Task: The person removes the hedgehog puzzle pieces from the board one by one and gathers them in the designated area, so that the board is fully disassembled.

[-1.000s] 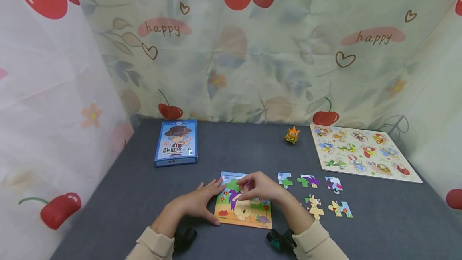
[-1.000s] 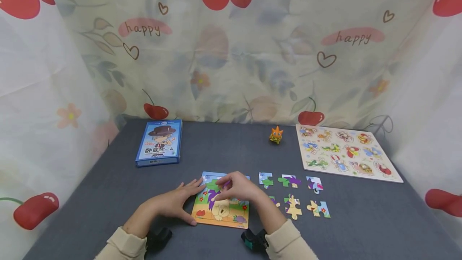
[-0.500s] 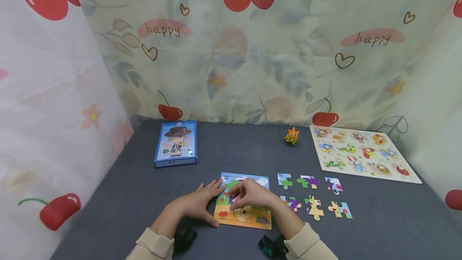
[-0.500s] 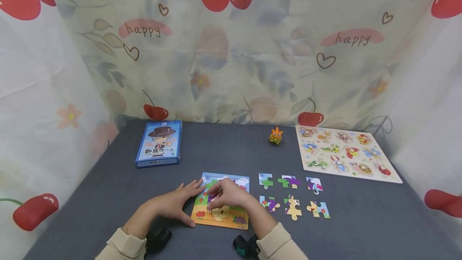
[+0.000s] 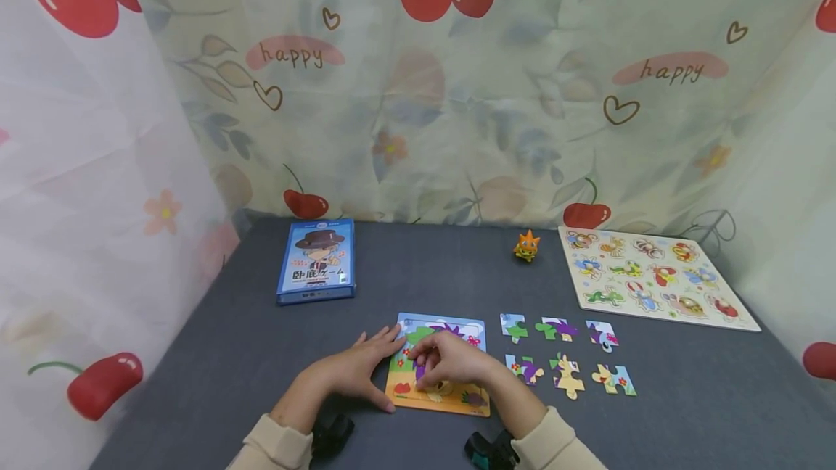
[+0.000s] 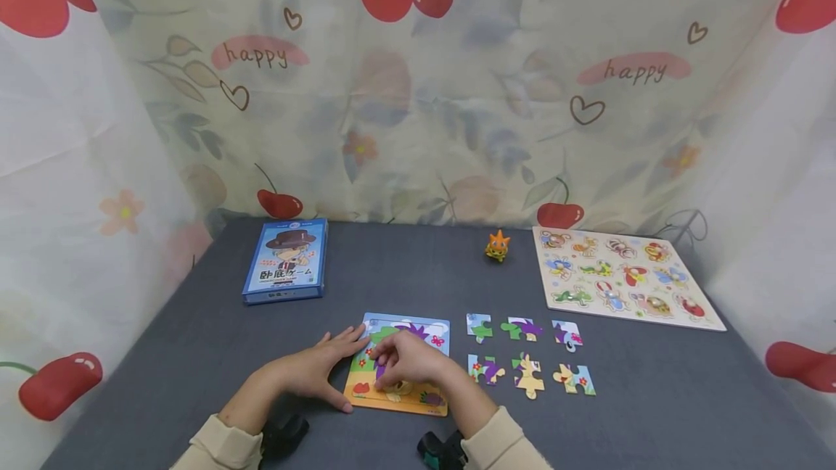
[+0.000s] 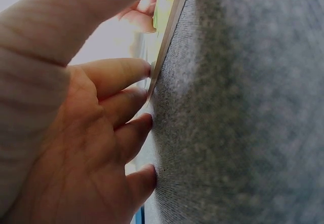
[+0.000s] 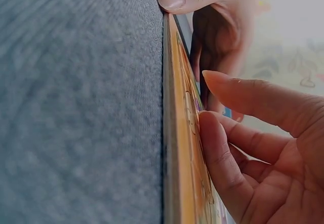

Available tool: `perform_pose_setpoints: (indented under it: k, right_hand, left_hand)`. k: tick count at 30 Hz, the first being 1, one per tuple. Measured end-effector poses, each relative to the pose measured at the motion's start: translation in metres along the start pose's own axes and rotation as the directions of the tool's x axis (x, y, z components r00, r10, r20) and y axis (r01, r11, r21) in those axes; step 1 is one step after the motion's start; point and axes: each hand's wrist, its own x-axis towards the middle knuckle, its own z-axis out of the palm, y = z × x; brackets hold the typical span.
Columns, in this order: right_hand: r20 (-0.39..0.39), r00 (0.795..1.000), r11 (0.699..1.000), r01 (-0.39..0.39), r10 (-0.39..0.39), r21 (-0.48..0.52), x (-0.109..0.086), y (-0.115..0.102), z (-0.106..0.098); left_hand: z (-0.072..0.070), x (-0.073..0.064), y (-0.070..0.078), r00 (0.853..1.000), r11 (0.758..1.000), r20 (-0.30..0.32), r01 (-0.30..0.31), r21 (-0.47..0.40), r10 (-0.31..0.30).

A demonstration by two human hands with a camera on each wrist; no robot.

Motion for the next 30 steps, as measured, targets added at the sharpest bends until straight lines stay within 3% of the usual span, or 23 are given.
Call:
perform_pose_setpoints:
  k: [14,25,30]
  right_hand:
    - [-0.005,1.000,0.999,-0.014,0.014,0.034,-0.0005,0.0011,0.0023]
    - [-0.033,0.999,0.992,0.020,-0.016,0.121,-0.0023,0.0022,0.0045]
    - [-0.067,0.997,0.993,0.031,-0.024,0.112,-0.0004,0.0039,0.0064]
  left_hand:
    - [-0.0008,-0.0027,0.0036,1.000,1.000,-0.003,-0.013,-0.021,0.013]
    - [-0.0010,-0.0017,0.0033,1.000,1.000,-0.004,-0.002,-0.021,0.002]
    - [-0.0008,-0.0012,0.0020,1.000,1.000,-0.007,-0.003,-0.017,0.003]
